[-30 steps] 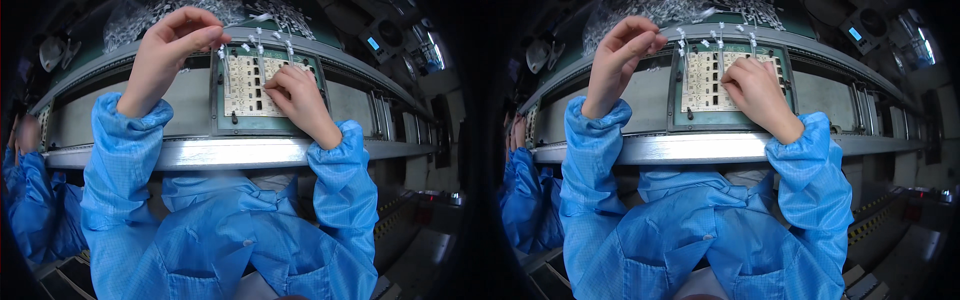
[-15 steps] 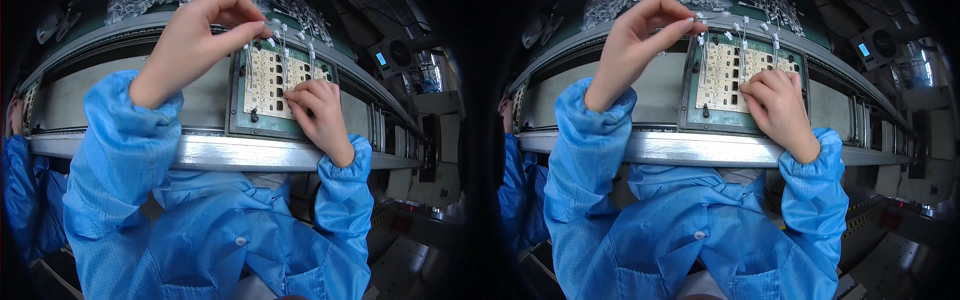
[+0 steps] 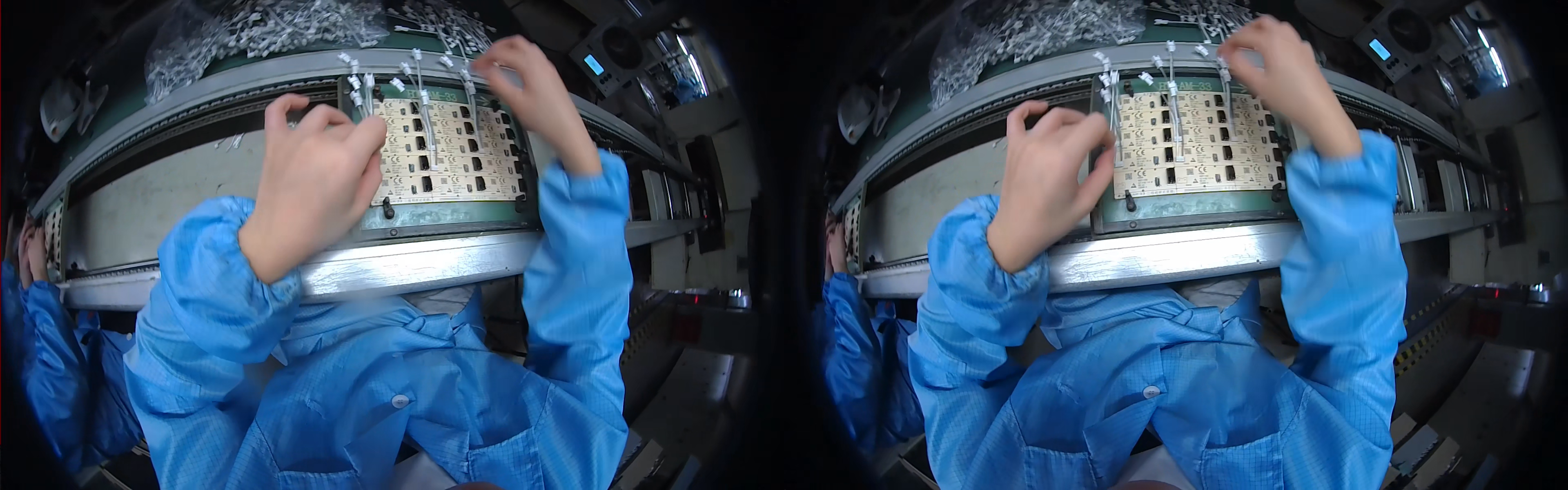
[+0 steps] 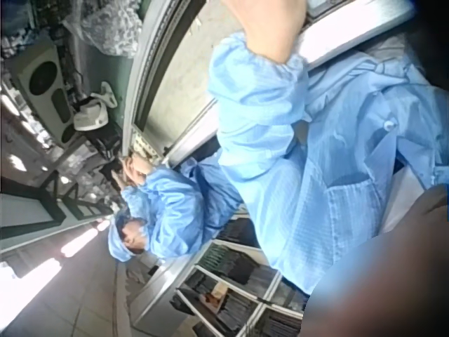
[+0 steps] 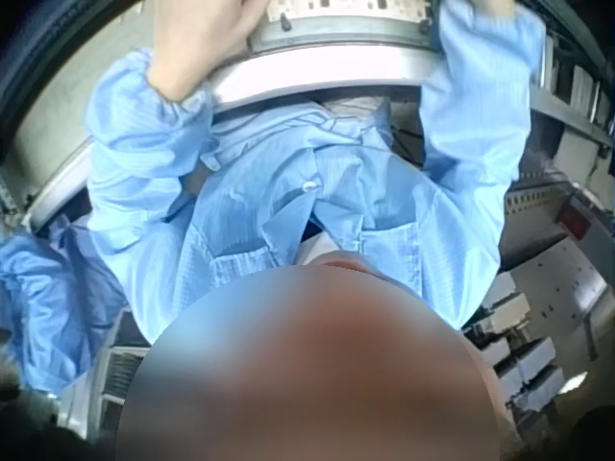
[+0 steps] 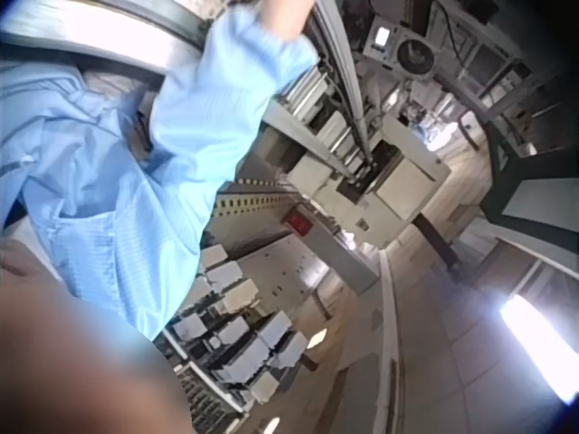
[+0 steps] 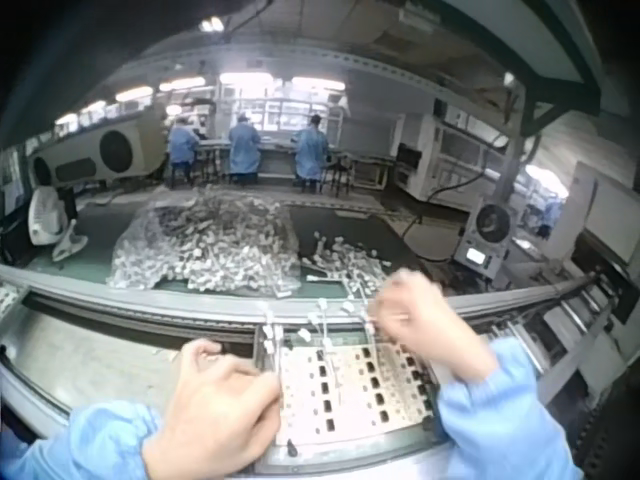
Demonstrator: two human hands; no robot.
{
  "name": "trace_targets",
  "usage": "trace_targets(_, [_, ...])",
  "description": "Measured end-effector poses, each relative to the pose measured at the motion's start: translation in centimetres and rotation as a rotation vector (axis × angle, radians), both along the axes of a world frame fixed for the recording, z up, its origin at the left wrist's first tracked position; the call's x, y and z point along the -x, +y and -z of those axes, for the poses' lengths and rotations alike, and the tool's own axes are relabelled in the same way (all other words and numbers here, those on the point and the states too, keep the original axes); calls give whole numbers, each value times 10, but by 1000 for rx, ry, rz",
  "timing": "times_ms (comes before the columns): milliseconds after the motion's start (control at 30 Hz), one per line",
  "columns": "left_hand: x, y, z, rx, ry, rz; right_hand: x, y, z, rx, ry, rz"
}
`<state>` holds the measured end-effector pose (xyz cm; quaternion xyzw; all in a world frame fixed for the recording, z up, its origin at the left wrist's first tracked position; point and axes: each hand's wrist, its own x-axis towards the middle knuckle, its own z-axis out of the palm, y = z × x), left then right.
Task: Manual assembly and inspection of components on electronic circuit boards at a production station.
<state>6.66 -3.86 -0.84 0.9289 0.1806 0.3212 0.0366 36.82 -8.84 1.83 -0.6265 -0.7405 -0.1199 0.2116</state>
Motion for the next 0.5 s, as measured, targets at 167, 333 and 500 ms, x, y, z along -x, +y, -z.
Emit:
trace_targets(167, [1, -6, 3, 32, 144, 0, -18, 61, 33, 139, -22, 555])
trace_targets(333, [3, -12, 2, 176, 187, -26, -12, 55, 26, 104, -50, 508])
trace_targets(500, [3, -12, 0, 211, 214, -46, -26, 48, 9, -100, 342, 483])
